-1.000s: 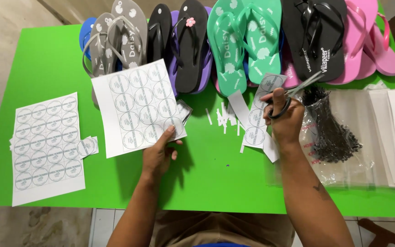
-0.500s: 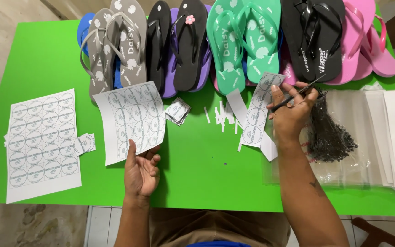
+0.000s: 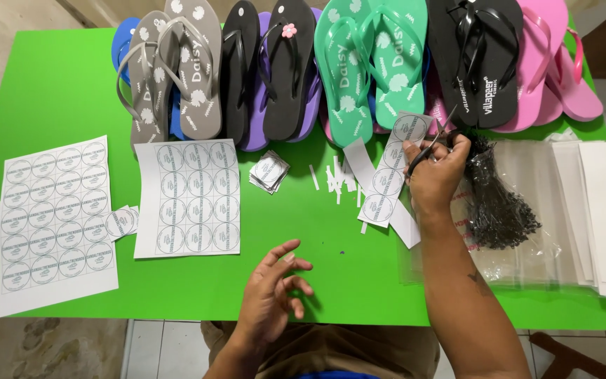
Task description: Cutting circular labels from a printed sheet using scissors
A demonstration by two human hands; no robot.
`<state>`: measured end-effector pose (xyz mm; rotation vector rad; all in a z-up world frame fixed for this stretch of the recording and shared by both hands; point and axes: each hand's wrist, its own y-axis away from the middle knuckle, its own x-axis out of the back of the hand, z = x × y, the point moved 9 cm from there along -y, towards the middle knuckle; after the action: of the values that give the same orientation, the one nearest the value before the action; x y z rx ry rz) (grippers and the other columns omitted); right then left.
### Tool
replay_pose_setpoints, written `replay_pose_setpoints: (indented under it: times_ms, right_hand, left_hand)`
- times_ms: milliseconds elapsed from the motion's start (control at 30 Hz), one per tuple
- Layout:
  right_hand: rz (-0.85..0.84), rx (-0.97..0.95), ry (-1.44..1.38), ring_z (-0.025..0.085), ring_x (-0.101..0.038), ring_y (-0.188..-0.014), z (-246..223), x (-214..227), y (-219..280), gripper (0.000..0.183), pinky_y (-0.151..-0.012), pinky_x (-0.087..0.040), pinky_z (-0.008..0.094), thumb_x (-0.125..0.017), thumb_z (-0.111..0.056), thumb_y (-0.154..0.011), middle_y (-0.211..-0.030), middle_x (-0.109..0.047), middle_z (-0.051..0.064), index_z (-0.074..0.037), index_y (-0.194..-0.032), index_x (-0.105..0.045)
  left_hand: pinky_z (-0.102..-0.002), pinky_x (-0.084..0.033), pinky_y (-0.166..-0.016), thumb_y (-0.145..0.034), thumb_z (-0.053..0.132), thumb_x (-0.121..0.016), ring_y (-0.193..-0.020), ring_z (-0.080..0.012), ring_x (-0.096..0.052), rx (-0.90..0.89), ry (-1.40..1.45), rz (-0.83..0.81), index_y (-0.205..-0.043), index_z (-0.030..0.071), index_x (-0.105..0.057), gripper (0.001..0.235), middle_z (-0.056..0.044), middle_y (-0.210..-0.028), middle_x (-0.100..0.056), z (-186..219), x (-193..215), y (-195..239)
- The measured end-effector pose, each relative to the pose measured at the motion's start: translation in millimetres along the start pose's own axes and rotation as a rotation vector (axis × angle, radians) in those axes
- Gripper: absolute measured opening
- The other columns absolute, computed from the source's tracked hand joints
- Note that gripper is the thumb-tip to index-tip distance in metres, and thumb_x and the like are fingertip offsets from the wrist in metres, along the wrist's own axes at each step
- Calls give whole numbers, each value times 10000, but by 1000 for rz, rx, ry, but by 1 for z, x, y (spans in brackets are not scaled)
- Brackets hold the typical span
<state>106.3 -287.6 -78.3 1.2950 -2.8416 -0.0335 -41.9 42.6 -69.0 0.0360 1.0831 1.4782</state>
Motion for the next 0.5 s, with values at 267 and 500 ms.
replay_pose_setpoints:
  times_ms: [267,500]
  right_hand:
    - [-204,230,-193,117,-546,-413,-53,-10,23,495,-362,-447,197,-839,9,-920,-761,-585,60,-35,-1226,-453]
    - [-521,205,-332,134,-585,-427,-65,-39,47,501,-382,-477,205,-815,47,-860,-820,-570,94,-10,-1202,-453]
  left_hand:
    - [-291,-568,-359,-898,216,-784,-669,-289,-735,-526,-638,-94,-1222,24,-654,399,-216,-1007,-700,43,-55,-63]
    - [-246,-480,-451,-777,221,-903,-569,-155,-599,-597,-938,-299,-1239,41,-681,544,-163,-1025,-712,45,-128,-101]
